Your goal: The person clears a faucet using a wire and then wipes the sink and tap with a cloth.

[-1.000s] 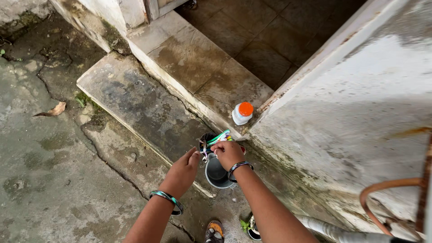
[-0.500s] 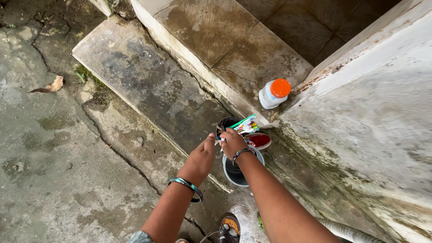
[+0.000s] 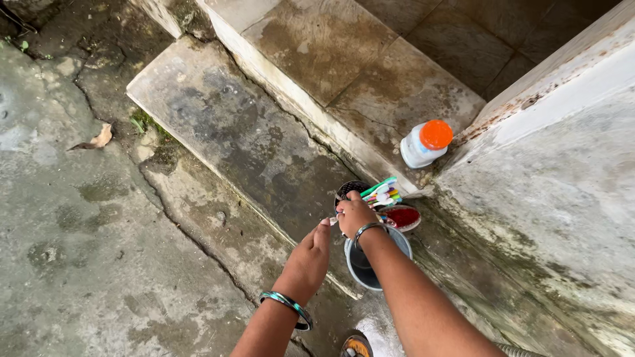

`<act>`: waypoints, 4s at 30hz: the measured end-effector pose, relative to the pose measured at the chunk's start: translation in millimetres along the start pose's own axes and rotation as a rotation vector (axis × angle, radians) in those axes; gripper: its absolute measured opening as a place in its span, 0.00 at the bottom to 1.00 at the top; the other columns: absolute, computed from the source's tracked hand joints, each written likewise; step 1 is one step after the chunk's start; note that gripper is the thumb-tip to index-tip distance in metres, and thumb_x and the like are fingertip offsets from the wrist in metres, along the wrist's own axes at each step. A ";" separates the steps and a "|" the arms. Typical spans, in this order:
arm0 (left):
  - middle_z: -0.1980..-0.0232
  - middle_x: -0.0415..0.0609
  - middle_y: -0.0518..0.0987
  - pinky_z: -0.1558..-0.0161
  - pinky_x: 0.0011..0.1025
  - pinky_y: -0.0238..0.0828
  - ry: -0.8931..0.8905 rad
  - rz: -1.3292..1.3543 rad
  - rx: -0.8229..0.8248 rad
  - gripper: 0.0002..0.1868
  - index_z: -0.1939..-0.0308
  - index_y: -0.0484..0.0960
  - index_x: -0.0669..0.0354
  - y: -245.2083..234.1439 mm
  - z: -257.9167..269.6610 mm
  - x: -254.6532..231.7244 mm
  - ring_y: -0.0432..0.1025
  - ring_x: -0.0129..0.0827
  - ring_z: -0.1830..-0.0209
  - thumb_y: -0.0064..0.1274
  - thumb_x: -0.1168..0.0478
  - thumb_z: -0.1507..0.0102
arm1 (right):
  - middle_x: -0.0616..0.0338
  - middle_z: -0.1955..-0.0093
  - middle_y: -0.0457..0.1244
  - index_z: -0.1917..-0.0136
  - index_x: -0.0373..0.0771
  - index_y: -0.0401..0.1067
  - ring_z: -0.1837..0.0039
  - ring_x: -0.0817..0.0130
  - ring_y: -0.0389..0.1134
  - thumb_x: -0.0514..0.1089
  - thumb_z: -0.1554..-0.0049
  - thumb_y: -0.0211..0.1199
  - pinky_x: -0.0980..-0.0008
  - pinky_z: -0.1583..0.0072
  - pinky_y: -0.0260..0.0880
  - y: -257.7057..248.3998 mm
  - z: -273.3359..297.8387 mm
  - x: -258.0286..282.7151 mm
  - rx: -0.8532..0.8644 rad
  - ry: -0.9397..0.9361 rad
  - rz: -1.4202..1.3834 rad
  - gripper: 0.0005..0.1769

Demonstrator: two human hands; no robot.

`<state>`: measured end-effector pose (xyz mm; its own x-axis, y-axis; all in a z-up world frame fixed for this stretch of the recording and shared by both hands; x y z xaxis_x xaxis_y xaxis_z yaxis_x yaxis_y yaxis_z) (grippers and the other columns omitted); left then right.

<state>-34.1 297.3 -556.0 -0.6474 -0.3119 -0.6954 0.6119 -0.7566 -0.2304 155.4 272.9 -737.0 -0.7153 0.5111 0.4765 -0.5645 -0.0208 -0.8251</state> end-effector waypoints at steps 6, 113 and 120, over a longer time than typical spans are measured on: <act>0.27 0.54 0.70 0.29 0.38 0.56 -0.055 0.036 0.010 0.37 0.28 0.69 0.50 3.5 -3.2 14.0 0.60 0.48 0.24 0.29 0.34 0.33 | 0.50 0.46 0.65 0.53 0.39 0.79 0.44 0.51 0.68 0.41 0.48 0.65 0.54 0.42 0.69 17.5 -5.5 -24.0 -0.078 -0.109 -0.061 0.09; 0.51 0.46 0.81 0.59 0.26 0.77 0.424 0.092 0.292 0.22 0.36 0.78 0.57 263.8 455.7 -348.0 0.77 0.25 0.62 0.45 0.62 0.34 | 0.68 0.59 0.71 0.46 0.41 0.81 0.60 0.79 0.65 0.38 0.46 0.69 0.77 0.58 0.59 -553.2 578.7 15.5 -0.374 0.430 -1.599 0.13; 0.52 0.45 0.82 0.55 0.25 0.74 0.400 0.122 0.262 0.22 0.36 0.78 0.56 260.3 456.8 -351.3 0.75 0.24 0.58 0.44 0.64 0.35 | 0.73 0.60 0.67 0.43 0.45 0.79 0.63 0.81 0.57 0.43 0.42 0.64 0.79 0.60 0.53 -555.8 556.6 23.0 -0.296 0.282 -1.586 0.13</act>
<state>145.1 -52.6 -60.8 -0.3213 -0.2013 -0.9253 0.5047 -0.8632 0.0126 223.5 -182.0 -98.5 0.5815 -0.0086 0.8135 -0.4994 0.7856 0.3653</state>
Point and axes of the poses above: each hand's wrist, its own z-axis away from the middle knuckle, its own y-axis out of the palm, x = y × z, the point moved 1 cm from there along -z, towards the middle knuckle
